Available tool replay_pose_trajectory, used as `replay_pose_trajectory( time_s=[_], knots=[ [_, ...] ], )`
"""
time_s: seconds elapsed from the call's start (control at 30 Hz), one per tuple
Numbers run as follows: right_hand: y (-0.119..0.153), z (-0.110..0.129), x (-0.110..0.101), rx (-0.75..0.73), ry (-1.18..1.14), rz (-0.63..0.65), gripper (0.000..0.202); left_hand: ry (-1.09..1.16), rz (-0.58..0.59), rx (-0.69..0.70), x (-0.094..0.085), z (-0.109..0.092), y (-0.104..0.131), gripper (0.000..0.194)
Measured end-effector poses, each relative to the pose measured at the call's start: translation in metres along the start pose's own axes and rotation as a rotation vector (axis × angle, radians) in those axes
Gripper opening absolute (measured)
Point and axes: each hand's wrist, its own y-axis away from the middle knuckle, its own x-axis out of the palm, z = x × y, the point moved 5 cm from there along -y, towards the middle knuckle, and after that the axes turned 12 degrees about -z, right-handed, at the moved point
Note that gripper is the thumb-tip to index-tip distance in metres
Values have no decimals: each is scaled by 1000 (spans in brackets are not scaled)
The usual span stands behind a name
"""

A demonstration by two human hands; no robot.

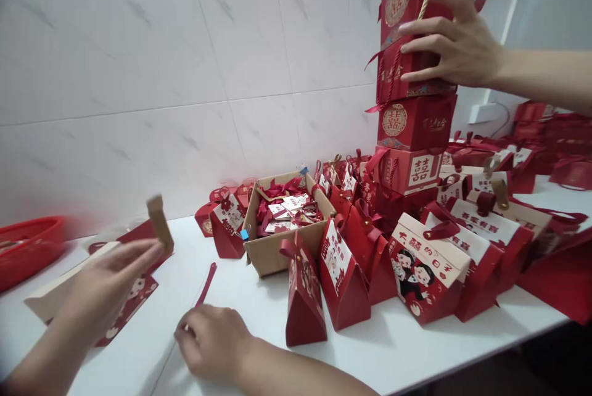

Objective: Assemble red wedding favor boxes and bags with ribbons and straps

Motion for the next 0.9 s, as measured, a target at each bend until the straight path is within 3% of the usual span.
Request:
replay_pose_trajectory(
  time_s=[0.1, 0.2, 0.3, 0.4, 0.57, 0.9],
  knots=[
    [-2, 2, -13, -88, -111, -330, 28, 94, 113, -167, -2, 78, 4, 44],
    [-4, 1, -19, -150, -161, -471, 38, 253, 281, -318, 20, 117, 15, 45],
    [-6, -1, -19, -213, -143, -477, 45, 445, 451, -402, 39, 121, 34, 38],
    [-5, -6, -15, -238, -134, -469, 41, 534, 526, -440, 46, 119, 48, 32],
    [-4, -11, -9, -219, -138, -417, 36, 564, 600, -401, 47, 126, 50, 29],
    [-6, 2, -24, -409, -72, -450, 13, 636, 702, -367, 45, 122, 53, 30]
  ],
)
